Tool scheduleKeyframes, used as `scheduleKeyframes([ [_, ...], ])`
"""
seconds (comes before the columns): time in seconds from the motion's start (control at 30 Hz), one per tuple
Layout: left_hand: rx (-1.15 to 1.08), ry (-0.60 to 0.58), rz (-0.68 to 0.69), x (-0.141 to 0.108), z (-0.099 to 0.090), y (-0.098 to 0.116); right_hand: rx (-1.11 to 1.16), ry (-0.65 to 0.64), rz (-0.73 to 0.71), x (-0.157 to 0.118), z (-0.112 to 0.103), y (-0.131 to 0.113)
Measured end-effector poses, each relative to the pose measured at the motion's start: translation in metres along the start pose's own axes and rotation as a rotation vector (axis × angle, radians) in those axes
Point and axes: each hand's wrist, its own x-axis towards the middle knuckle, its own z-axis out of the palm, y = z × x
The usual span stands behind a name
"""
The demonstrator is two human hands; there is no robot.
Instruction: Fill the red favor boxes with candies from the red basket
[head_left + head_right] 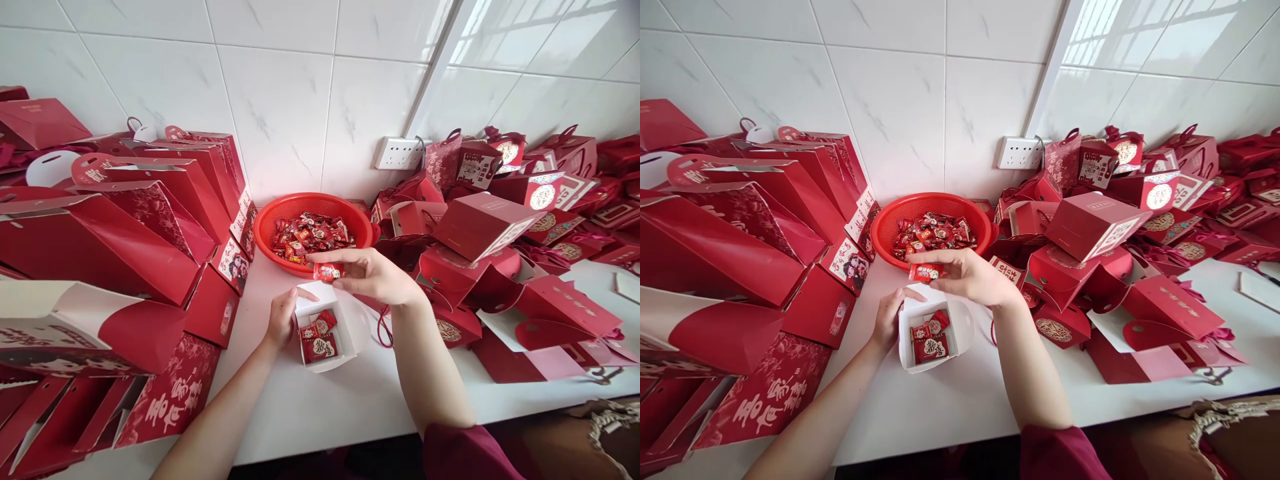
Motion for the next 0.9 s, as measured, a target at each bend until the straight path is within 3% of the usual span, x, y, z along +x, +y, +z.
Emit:
scheduleKeyframes([
  [0.1,0.01,-0.011,0.003,-0.001,0.002,0.003,-0.112,0.043,-0.037,-0.019,0.008,-0.014],
  [0.23,0.037,0.005,0.038,0.001,0.003,0.006,-0.408,-0.073,-0.099,-0.032,0.005,-0.022],
  [0.33,0.053,0.034,0.068,0.004,0.002,0.006,-0.616,-0.038,-0.081,-0.041,0.003,-0.033],
  [0.5,0.036,0.017,0.108,0.004,0.0,0.0,-0.634,0.021,-0.051,-0.057,0.004,-0.044],
  [0.57,0.052,0.01,0.129,0.002,0.0,-0.002,-0.571,0.075,-0.037,-0.06,0.005,-0.032],
  [0.67,0.177,0.038,0.176,0.0,0.003,-0.004,-0.467,0.242,-0.013,-0.063,0.008,0.006],
  [0.8,0.247,0.019,0.204,0.0,0.006,-0.006,-0.387,0.446,-0.115,-0.071,0.014,0.058],
  [0.9,0.174,-0.019,0.186,0.001,0.007,-0.008,-0.432,0.39,-0.141,-0.078,0.017,0.077],
])
